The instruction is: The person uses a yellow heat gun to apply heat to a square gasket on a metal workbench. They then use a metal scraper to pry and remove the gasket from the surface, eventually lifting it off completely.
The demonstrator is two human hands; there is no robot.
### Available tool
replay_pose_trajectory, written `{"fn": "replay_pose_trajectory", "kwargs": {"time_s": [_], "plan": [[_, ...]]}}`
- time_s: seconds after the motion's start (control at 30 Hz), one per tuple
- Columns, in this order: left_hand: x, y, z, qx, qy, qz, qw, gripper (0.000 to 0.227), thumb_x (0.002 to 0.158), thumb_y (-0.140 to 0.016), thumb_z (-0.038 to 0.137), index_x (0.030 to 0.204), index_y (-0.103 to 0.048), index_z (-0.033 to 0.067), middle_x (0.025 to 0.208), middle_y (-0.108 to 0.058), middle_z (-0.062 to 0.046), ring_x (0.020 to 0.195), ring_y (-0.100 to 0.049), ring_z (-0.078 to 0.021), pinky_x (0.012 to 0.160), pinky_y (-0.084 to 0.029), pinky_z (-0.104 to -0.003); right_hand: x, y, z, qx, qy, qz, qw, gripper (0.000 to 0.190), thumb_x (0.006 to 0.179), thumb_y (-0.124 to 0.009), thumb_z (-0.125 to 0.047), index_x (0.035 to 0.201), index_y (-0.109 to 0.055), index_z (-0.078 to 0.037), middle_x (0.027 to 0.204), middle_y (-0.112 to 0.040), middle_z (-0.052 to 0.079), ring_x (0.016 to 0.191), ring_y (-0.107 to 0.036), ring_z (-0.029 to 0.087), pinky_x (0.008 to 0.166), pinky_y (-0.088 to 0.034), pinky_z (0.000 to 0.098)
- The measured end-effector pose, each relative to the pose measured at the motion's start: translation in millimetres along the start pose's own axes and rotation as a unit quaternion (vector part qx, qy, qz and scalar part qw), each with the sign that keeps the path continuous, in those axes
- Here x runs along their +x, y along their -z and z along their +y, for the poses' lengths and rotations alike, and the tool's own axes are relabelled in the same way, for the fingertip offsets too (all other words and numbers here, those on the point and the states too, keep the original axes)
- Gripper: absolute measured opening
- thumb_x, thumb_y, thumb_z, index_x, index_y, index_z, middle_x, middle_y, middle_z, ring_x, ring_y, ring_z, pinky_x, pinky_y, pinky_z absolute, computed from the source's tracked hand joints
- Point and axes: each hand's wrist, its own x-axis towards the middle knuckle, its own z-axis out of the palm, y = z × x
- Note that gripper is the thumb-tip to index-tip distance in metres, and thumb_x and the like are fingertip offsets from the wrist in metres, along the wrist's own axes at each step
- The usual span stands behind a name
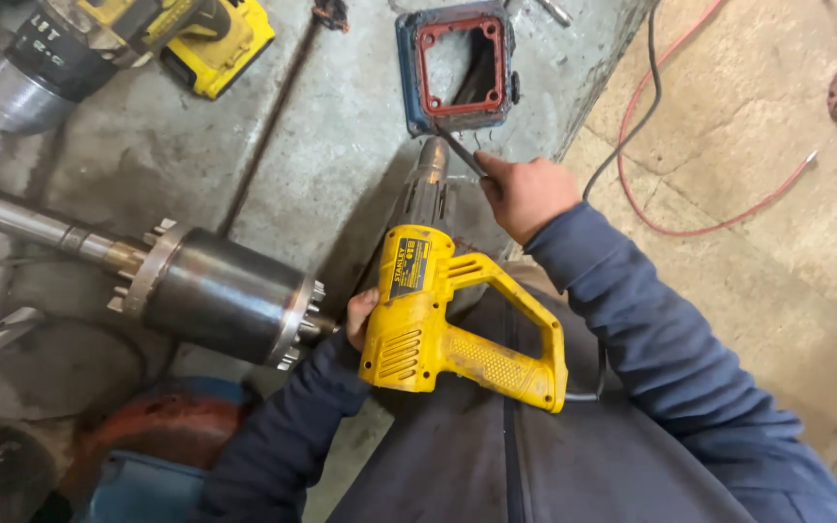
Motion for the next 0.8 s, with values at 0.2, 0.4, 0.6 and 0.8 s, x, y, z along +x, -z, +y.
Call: {"fn": "replay_pose_trajectory", "kwargs": {"time_s": [0.2, 0.4, 0.6, 0.8], "plan": [[-3, 9, -4, -0.013, -0.011, -0.007, 1.0, 0.07, 0.097, -0.053, 0.045, 0.144, -0.052, -0.0065, 0.136, -0.064, -0.023, 0.12, -0.066, -0.0348, 0.107, -0.053, -0.048, -7, 1, -1, -0.016, -0.026, 0.002, 1.0, 0.036, 0.096, -0.063, -0.03, 0.13, -0.071, -0.024, 0.073, -0.069, 0.019, 0.064, -0.066, 0.042, 0.058, -0.053, 0.0544], [0, 19, -1, -0.002, -0.01, 0.013, 1.0, 0.066, 0.098, -0.054, 0.042, 0.142, -0.054, -0.0065, 0.133, -0.066, -0.023, 0.118, -0.067, -0.0352, 0.106, -0.053, -0.049, -6, -6, -13, -0.039, -0.025, -0.031, 0.998, 0.039, 0.098, -0.059, -0.031, 0.136, -0.065, -0.024, 0.072, -0.07, 0.018, 0.064, -0.068, 0.041, 0.057, -0.053, 0.0538], [1, 16, 1, -0.03, 0.014, -0.004, 0.999, 0.064, 0.099, -0.05, 0.042, 0.142, -0.055, -0.0059, 0.131, -0.067, -0.023, 0.116, -0.068, -0.0356, 0.104, -0.055, -0.05, -7, -9, -10, -0.038, -0.042, -0.027, 0.998, 0.043, 0.097, -0.059, -0.028, 0.14, -0.063, -0.024, 0.071, -0.069, 0.018, 0.064, -0.068, 0.04, 0.055, -0.053, 0.0536], [-2, 14, 4, 0.025, -0.047, 0.04, 0.998, 0.067, 0.094, -0.048, 0.041, 0.138, -0.056, -0.0088, 0.128, -0.068, -0.024, 0.114, -0.07, -0.0354, 0.103, -0.056, -0.049, -4, -6, -10, -0.017, -0.025, -0.02, 0.999, 0.04, 0.097, -0.059, -0.031, 0.136, -0.065, -0.025, 0.072, -0.07, 0.017, 0.065, -0.068, 0.04, 0.057, -0.053, 0.0533]]}}
